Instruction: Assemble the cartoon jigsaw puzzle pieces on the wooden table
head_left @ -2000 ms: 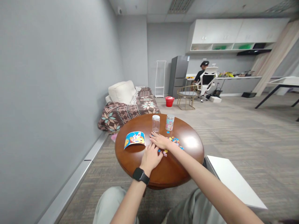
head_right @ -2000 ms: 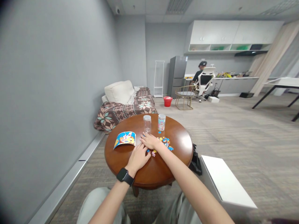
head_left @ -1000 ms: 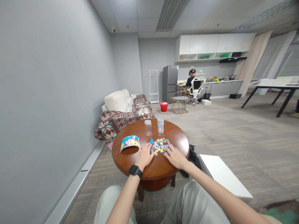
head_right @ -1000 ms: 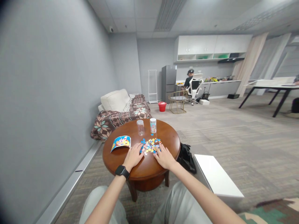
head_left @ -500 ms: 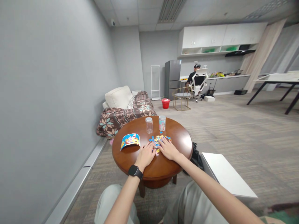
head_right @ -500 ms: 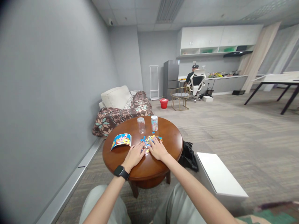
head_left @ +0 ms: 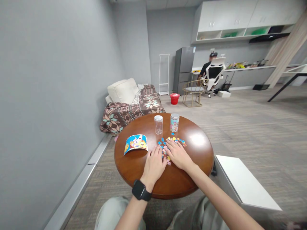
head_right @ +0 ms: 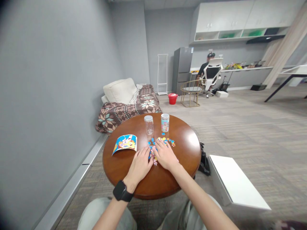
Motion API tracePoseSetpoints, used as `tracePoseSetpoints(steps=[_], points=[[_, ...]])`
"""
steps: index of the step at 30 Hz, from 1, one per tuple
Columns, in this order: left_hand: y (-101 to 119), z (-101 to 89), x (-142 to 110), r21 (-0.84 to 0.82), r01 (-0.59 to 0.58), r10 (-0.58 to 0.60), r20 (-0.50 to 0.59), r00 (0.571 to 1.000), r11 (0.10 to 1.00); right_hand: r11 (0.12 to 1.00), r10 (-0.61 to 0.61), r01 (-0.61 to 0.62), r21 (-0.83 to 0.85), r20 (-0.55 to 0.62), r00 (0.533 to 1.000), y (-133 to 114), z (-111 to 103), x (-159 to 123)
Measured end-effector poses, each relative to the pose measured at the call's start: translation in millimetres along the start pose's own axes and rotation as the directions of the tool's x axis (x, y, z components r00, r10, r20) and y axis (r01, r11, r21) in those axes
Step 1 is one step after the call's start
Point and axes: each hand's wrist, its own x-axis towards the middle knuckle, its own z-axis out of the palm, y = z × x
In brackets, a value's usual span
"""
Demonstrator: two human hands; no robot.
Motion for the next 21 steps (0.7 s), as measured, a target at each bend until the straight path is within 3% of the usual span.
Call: tracePoseSetpoints(steps=[6,21], points=[[-2.0,3.9,-1.9,0.000,-0.021,0.021,0.004,1.000,1.000,0.999,-0.021,0.021,0.032,-0.004,1.000,-3.0,-3.9,-0.6],[-1.6,-2.2,2.8,-0.028,-0.093,0.094,0.013,0.995,0.995,0.992,-0.077,0.091,0.092,-0.149,0.986,-6.4,-8.9,2.7]])
